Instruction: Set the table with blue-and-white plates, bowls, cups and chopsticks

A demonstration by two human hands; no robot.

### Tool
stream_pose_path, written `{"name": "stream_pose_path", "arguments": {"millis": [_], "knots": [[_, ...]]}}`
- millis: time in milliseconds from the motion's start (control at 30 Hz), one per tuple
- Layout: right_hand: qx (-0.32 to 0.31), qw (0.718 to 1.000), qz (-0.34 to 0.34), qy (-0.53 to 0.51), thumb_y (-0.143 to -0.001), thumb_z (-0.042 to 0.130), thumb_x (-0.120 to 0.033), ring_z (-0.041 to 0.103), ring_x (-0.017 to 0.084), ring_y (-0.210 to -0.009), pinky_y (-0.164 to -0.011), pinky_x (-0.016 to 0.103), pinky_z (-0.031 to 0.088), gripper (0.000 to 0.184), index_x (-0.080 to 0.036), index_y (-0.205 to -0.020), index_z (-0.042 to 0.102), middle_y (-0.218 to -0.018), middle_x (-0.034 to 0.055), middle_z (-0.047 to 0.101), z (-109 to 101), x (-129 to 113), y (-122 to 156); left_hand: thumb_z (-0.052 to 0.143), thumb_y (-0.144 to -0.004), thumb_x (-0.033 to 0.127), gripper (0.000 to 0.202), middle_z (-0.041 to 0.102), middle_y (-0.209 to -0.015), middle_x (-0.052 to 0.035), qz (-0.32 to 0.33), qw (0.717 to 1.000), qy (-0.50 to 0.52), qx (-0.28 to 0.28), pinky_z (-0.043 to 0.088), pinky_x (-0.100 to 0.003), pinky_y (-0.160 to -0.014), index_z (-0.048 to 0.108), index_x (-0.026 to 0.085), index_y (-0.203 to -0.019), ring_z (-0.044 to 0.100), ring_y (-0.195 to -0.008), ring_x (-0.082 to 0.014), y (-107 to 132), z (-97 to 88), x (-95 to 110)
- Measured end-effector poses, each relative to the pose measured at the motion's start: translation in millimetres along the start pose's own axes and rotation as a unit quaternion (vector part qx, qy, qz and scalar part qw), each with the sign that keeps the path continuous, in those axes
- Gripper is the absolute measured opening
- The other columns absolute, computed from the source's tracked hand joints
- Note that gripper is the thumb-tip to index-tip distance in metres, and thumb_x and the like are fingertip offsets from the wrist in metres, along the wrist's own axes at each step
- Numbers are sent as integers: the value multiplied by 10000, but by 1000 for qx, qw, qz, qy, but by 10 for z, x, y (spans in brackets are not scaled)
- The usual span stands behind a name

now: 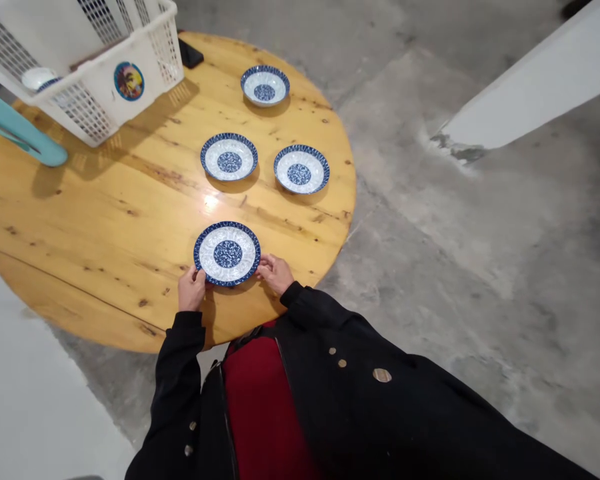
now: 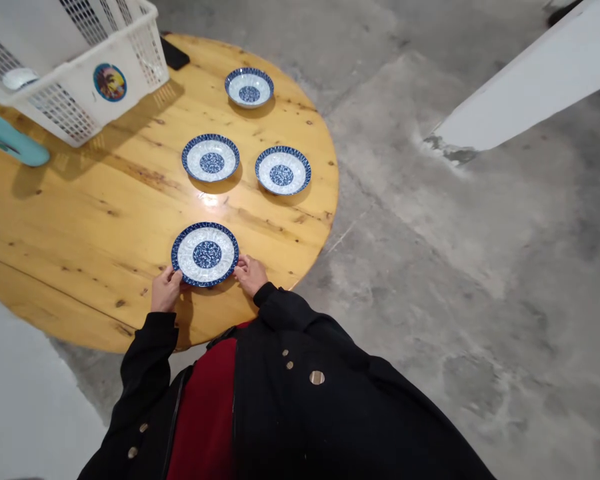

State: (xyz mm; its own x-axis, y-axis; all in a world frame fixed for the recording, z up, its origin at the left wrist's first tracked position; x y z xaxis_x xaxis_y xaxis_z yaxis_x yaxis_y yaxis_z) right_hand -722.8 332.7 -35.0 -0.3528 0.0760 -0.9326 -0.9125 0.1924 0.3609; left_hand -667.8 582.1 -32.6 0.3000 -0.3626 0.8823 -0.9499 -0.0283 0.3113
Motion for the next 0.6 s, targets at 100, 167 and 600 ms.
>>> {"name": "stream_pose_path", "arguments": {"millis": [100, 167, 600], "knots": [[2, 1000, 3, -2, -697, 564, -164, 644, 126, -631, -593, 239, 573, 218, -189, -905, 626, -725, -14, 642, 17, -7, -10, 557, -778, 416, 302, 640, -696, -26, 20, 999, -42, 7, 534, -291, -684, 669, 156, -883, 611, -746, -206, -30, -34, 14], [4, 1000, 7, -5, -693, 565, -161, 643, 127, -637, -595, 240, 570, 222, -187, -904, 627, -737, -13, 639, 22, -1, -19, 551, -782, 420, 298, 642, -693, -29, 27, 998, -54, 10, 533, -296, -695, 669, 161, -868, 613, -752, -211, -40, -49, 20], [24, 1000, 19, -3, -680, 575, -142, 643, 117, -622, -581, 224, 565, 221, -177, -894, 620, -721, -23, 643, 7, -9, -17, 523, -798, 383, 248, 654, -704, -38, 47, 995, -82, 10, 525, -306, -723, 651, 171, -814, 607, -765, -213, -47, -37, 34]]}}
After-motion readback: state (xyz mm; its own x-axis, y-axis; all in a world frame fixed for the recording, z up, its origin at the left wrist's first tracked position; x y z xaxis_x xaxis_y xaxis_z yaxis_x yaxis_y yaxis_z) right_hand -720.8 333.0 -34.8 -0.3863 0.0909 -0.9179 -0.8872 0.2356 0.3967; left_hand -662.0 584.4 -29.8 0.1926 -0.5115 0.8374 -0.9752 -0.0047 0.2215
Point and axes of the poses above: each hand's wrist, its own y-axis away from the middle knuckle, its own z-axis out of the palm, x = y × z, the point moved 8 cm from there along -y, towards the middle knuckle
